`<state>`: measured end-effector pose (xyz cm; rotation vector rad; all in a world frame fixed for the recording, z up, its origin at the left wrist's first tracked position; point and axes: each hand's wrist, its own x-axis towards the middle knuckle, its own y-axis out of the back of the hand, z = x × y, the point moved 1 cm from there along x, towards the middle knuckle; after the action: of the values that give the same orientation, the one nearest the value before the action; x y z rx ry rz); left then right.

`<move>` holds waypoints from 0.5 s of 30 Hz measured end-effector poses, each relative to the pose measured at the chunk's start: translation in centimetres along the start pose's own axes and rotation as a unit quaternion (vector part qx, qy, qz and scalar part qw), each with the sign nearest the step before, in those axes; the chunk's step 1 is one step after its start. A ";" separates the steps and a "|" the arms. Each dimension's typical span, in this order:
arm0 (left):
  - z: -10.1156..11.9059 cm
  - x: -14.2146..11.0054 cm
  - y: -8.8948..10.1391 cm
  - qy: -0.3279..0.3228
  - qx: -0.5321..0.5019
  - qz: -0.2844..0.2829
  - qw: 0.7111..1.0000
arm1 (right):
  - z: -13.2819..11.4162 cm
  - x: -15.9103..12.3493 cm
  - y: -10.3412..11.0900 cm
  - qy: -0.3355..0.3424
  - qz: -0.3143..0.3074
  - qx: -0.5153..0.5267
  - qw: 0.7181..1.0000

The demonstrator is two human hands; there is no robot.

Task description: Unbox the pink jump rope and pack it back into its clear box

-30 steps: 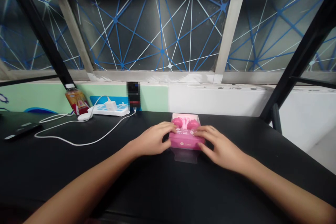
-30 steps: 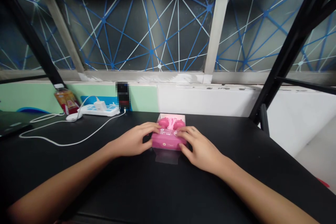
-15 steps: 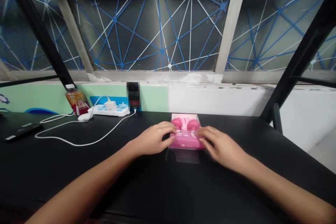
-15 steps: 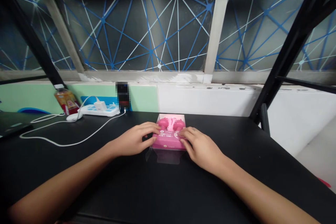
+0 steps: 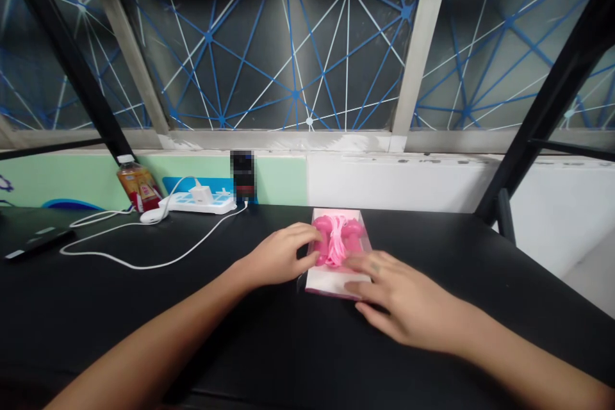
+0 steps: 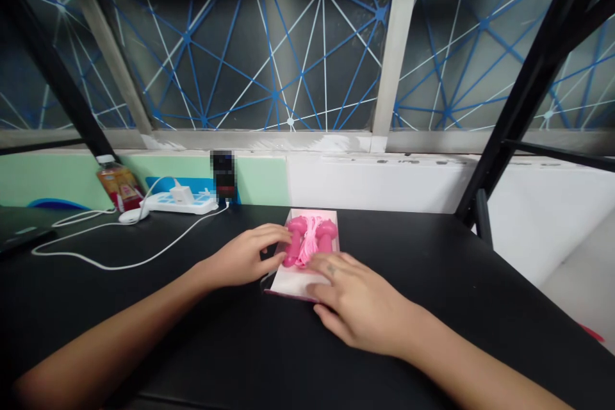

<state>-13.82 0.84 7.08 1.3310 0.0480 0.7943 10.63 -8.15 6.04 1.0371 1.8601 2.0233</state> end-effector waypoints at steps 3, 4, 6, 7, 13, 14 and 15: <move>0.0 -0.1 -0.3 0.003 0.013 0.013 1.000 | -1.3 0.2 -0.1 0.027 -0.043 0.044 0.998; 0.0 -0.1 -0.5 0.007 0.018 0.017 1.000 | -1.6 0.2 -0.2 0.028 -0.054 0.055 0.997; -0.1 0.0 -0.8 0.023 0.028 0.028 0.999 | -2.1 0.1 0.0 0.025 -0.070 0.081 0.994; -0.1 0.1 -0.9 0.032 0.033 0.033 0.998 | -2.4 0.0 0.3 0.024 -0.074 0.100 0.992; -1.4 1.8 -1.5 0.098 0.045 0.058 0.992 | -4.1 -0.5 2.7 0.062 -0.164 0.295 0.939; -1.7 2.1 -1.5 0.104 0.037 0.057 0.992 | -4.3 -0.6 2.9 0.068 -0.179 0.320 0.928; -2.0 2.3 -1.6 0.107 0.028 0.053 0.992 | -4.4 -0.5 3.0 0.071 -0.192 0.340 0.918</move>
<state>-12.28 3.76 6.04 1.3047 0.1711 1.0300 9.27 -12.52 8.87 0.5660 2.6789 1.2719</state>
